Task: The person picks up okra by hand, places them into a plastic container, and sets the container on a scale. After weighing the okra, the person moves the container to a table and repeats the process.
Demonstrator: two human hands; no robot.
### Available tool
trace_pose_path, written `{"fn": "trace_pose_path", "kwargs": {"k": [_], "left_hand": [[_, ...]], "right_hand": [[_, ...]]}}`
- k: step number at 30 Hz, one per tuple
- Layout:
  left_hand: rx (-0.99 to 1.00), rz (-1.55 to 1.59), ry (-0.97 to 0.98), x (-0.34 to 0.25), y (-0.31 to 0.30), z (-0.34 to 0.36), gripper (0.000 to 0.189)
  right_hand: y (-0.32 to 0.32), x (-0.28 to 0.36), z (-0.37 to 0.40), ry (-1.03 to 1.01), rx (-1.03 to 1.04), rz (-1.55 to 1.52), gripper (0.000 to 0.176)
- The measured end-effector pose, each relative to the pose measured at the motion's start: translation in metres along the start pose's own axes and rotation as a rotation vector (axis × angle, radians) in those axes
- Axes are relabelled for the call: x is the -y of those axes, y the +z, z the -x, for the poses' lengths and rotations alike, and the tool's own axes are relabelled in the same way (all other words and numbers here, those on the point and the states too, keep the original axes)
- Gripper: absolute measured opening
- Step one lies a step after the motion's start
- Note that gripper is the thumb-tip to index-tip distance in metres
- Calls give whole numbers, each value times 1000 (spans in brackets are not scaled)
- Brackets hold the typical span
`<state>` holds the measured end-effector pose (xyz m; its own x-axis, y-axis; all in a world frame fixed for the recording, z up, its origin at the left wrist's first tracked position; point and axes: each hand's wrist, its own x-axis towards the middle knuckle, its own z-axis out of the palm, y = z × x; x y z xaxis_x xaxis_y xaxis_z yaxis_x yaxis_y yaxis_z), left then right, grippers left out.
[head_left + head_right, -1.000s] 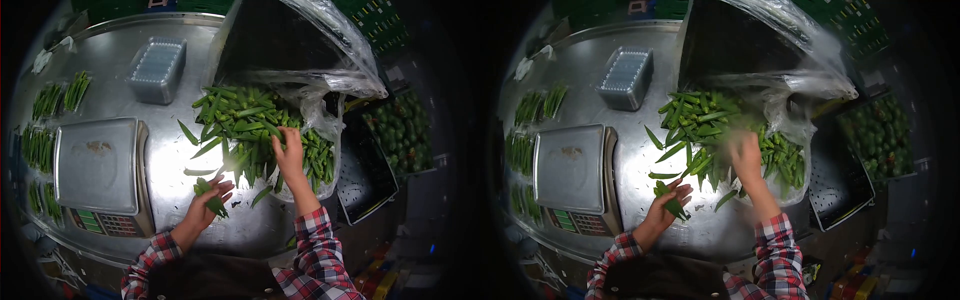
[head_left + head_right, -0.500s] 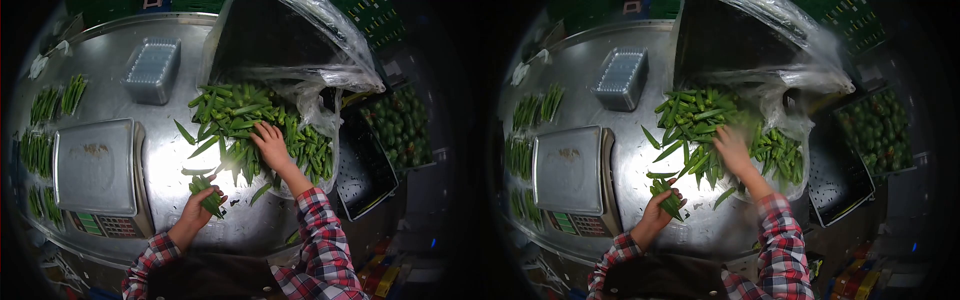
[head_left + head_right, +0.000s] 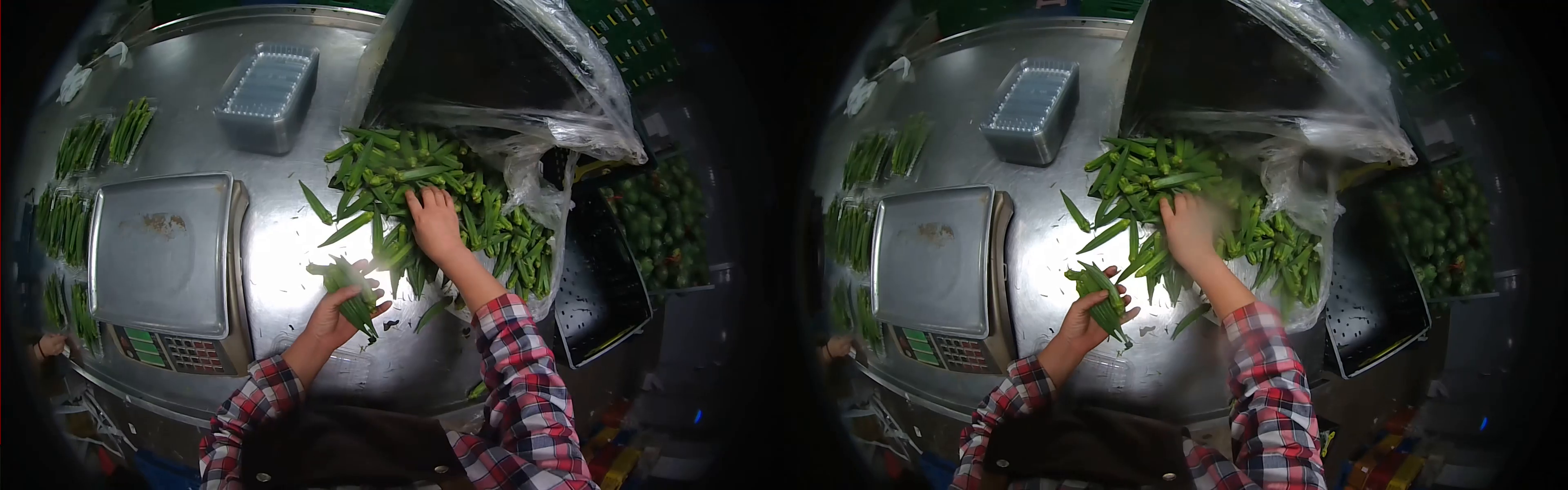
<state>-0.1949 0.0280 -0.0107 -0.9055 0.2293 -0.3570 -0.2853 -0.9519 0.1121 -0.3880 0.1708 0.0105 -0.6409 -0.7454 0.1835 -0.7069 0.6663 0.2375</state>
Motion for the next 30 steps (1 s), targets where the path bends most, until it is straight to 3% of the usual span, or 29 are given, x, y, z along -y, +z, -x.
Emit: {"fn": "trace_pose_path", "kwargs": {"k": [3,6,8,11,12,13,14,19,20,22,24,26,27,30], "left_hand": [[26,-9,4,-2,-3,3,58],[81,17,5,-6,0,8,58],[91,13,8,-4,3,10,56],[72,71,-28,5,-4,12,62],[81,41,-27,8,-11,15,63],[89,9,-26,13,-19,20,64],[98,-23,-23,16,-26,26,65],[30,-32,-68,10,-30,64,70],[53,4,-68,8,-31,70,67],[102,81,-64,-2,-21,85,61],[106,-271,-91,-14,-14,94,61],[43,-750,-165,-25,-9,103,61],[16,-1084,-136,-24,-1,108,58],[208,-2235,139,-17,8,118,55]], "right_hand": [[-9,-7,1,98,150,-159,54],[-43,-7,10,263,-59,-368,50],[-68,6,24,234,-58,-627,47],[-99,53,57,203,199,-1008,49],[-110,73,66,333,326,-1166,49],[-104,87,79,268,388,-1166,49],[-102,97,85,112,230,-1061,46],[-83,78,89,242,164,-1210,26],[-75,66,85,265,93,-1121,19],[-58,44,80,175,-12,-817,31],[-45,28,73,90,-77,-455,40],[-19,14,74,-37,9,-380,50],[-15,11,73,-100,52,-343,55],[-15,8,70,-112,104,-342,55]]}}
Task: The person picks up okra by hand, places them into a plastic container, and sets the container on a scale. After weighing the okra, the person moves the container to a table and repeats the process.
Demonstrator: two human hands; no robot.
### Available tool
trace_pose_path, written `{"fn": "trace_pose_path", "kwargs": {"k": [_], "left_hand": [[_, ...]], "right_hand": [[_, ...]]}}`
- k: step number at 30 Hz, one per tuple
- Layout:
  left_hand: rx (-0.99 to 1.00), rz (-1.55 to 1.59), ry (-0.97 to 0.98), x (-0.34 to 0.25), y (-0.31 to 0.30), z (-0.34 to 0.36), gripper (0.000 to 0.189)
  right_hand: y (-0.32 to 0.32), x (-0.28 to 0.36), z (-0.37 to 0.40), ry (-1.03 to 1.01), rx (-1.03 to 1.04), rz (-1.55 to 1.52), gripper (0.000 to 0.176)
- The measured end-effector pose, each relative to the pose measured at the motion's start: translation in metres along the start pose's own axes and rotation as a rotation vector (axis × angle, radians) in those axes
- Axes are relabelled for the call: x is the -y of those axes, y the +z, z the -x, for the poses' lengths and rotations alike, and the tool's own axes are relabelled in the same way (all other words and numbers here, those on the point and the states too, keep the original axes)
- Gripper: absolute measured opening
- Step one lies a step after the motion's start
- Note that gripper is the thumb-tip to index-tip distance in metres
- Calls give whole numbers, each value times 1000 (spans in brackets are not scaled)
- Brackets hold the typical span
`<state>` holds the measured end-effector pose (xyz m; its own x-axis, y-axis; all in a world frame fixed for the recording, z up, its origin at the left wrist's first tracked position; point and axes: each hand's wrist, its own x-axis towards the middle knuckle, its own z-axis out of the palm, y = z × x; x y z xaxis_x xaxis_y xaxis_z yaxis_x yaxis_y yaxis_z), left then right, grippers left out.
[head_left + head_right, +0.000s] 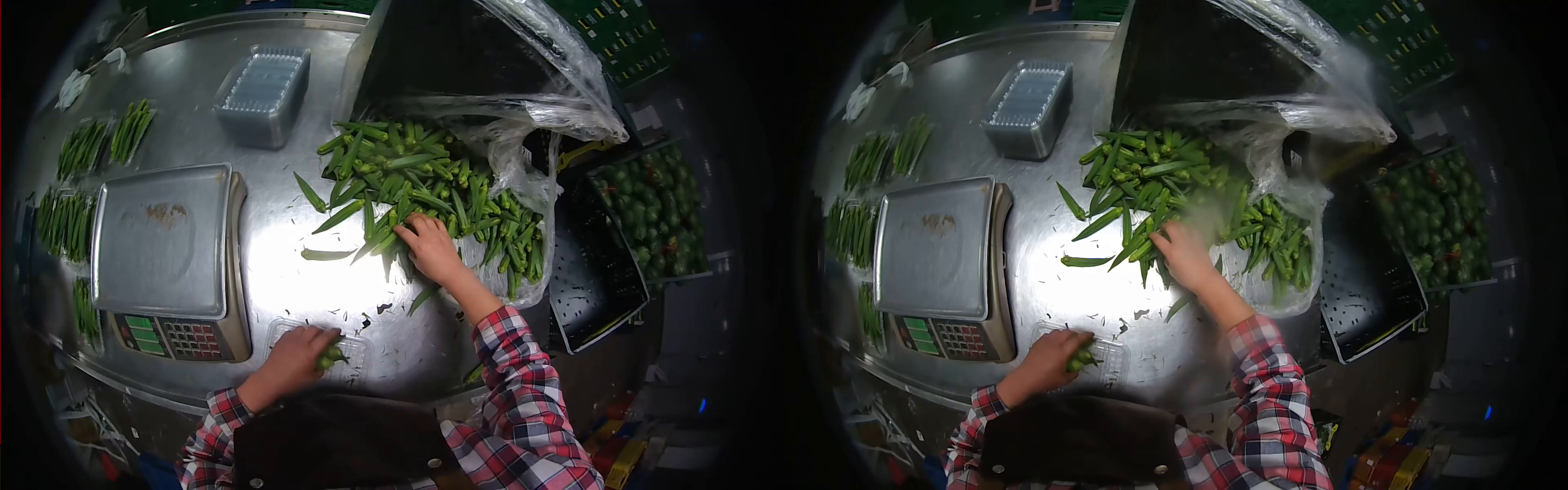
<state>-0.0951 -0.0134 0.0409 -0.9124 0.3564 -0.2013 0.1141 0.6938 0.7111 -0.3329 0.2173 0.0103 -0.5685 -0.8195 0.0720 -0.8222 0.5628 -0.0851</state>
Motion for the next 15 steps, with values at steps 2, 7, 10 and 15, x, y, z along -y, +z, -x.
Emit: {"fn": "trace_pose_path", "kwargs": {"k": [2,7,10,15], "left_hand": [[-32,-371,104,10,23,11,56],[-22,-338,114,7,21,20,56],[-129,-115,136,-8,2,11,57],[38,1628,-266,-15,22,-25,50]], "right_hand": [[-7,4,-5,-19,-16,-16,48],[-13,-1,-10,-70,12,-38,38],[-16,-10,-3,-114,-27,-136,34],[-37,32,23,-326,-282,-334,26]]}}
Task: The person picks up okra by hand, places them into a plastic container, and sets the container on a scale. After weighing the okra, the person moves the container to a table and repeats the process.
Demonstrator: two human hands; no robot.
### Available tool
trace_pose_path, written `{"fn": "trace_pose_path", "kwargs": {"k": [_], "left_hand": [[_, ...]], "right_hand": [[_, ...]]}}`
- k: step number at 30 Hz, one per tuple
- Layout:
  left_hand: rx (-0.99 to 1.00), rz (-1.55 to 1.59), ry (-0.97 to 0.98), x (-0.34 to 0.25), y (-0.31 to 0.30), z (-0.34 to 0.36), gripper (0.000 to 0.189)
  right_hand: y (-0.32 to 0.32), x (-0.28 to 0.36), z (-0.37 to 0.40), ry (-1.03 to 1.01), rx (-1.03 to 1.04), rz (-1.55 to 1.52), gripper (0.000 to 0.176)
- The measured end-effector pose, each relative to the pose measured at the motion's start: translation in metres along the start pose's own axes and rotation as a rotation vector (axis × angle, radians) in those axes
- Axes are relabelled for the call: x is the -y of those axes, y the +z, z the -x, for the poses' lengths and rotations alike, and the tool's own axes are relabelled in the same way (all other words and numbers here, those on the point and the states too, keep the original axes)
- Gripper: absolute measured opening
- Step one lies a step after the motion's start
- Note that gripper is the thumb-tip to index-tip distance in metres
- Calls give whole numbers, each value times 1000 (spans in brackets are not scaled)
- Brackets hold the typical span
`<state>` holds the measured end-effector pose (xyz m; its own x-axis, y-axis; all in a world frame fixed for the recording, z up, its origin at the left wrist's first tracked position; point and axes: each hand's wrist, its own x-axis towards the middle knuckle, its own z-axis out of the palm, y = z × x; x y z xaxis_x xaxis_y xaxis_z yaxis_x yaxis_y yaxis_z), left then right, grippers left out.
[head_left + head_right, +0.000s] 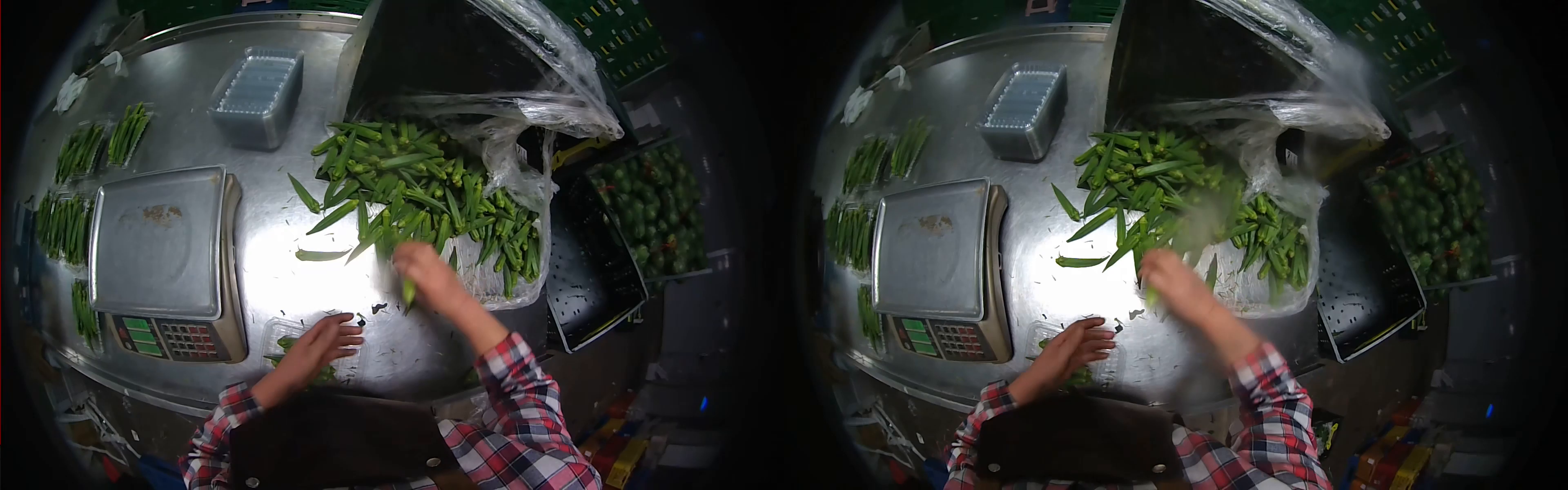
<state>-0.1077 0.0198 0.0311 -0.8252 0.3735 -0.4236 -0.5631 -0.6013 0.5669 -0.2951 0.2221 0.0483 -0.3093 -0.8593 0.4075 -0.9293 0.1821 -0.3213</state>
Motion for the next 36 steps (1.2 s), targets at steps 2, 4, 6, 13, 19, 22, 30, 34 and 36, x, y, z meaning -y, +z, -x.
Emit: {"fn": "trace_pose_path", "kwargs": {"k": [2,4,6,13,19,22,30,34,36], "left_hand": [[36,447,-153,5,4,-25,49],[-110,477,-126,17,1,-39,45],[-182,484,-101,21,-1,-41,39],[-75,469,-177,32,-4,6,41],[-42,352,-148,29,1,35,45],[-234,-151,-40,-10,-8,30,41],[-639,-1783,659,-51,-48,-75,28],[-568,-1984,497,-42,-56,-104,21],[-575,-1986,485,-43,-54,-105,30]], "right_hand": [[-16,70,-21,647,363,-560,32],[22,80,14,-106,314,-124,41],[7,107,4,-80,315,-154,41],[20,14,23,348,27,49,28],[29,-56,4,390,198,342,29],[10,-44,-20,254,173,244,28],[57,-21,-45,349,463,173,15],[34,-23,-52,261,312,163,14],[18,-21,-69,291,250,197,13]]}}
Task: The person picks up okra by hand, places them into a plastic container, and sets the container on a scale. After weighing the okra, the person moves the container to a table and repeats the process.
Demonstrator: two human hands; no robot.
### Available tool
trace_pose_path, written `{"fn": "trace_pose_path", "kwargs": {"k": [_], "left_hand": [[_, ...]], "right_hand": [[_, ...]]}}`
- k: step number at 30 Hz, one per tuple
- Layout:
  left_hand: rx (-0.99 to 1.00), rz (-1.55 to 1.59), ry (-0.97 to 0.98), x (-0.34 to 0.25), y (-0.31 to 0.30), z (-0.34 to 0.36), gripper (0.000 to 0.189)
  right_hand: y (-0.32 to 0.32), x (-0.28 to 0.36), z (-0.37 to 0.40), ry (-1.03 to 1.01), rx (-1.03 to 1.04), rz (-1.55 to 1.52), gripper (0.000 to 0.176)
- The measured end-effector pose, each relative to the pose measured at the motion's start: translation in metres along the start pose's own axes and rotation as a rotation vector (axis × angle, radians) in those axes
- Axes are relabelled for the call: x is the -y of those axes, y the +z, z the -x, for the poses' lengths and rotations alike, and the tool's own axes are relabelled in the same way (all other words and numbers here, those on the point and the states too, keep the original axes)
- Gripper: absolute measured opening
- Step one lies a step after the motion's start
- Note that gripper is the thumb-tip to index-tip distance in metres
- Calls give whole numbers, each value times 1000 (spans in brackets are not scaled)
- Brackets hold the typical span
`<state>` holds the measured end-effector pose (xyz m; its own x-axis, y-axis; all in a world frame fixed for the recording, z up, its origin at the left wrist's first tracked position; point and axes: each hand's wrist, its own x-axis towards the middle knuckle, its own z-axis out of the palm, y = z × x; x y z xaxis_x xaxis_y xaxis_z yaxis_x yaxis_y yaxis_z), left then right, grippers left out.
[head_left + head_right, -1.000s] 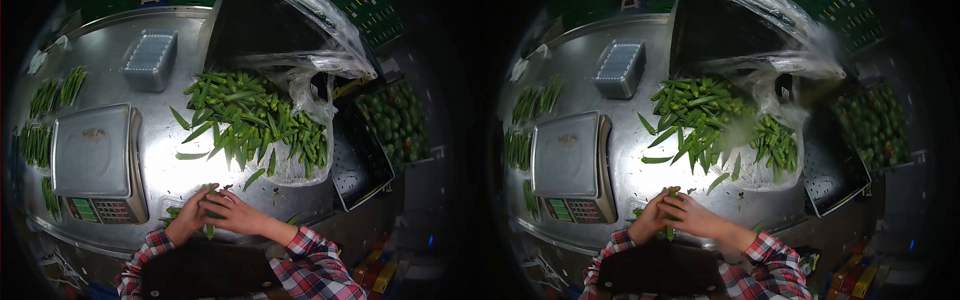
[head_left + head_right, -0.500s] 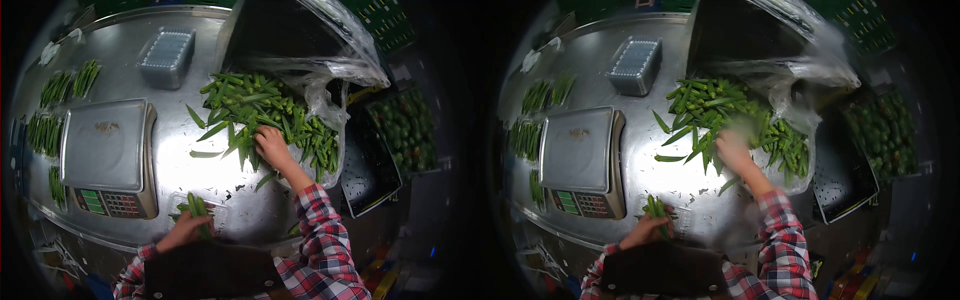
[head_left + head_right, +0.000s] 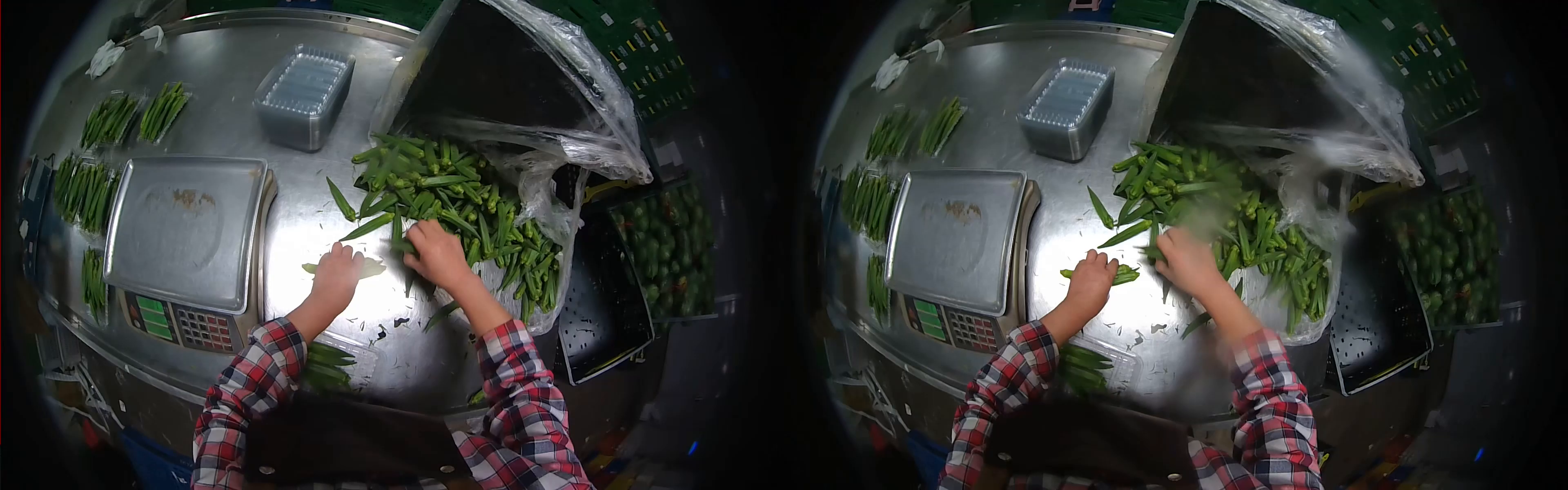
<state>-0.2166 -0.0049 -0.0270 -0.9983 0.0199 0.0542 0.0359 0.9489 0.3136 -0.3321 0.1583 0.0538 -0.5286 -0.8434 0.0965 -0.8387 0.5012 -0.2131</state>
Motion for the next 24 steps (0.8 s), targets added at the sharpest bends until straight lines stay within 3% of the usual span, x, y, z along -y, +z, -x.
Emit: {"fn": "trace_pose_path", "kwargs": {"k": [1,4,6,10,13,18,20,24], "left_hand": [[9,-6,1,-1,-2,1,35],[-74,81,26,-2,-14,18,21],[-85,257,26,-9,-52,36,27],[-62,618,-34,2,-96,84,34],[63,1098,-449,1,-106,122,30],[-119,995,-493,-9,-111,159,28],[-98,857,-505,-11,-125,173,35],[2,477,-265,0,-138,189,53]], "right_hand": [[5,-1,-8,-24,-25,-10,14],[41,3,-40,-80,-64,25,16],[76,1,-51,-94,-12,138,20],[54,5,-53,-104,-62,-2,22],[36,19,-67,-110,-144,-135,26],[68,36,-122,319,95,-112,31],[78,40,-133,300,177,-51,23],[90,39,-133,304,62,12,24]]}}
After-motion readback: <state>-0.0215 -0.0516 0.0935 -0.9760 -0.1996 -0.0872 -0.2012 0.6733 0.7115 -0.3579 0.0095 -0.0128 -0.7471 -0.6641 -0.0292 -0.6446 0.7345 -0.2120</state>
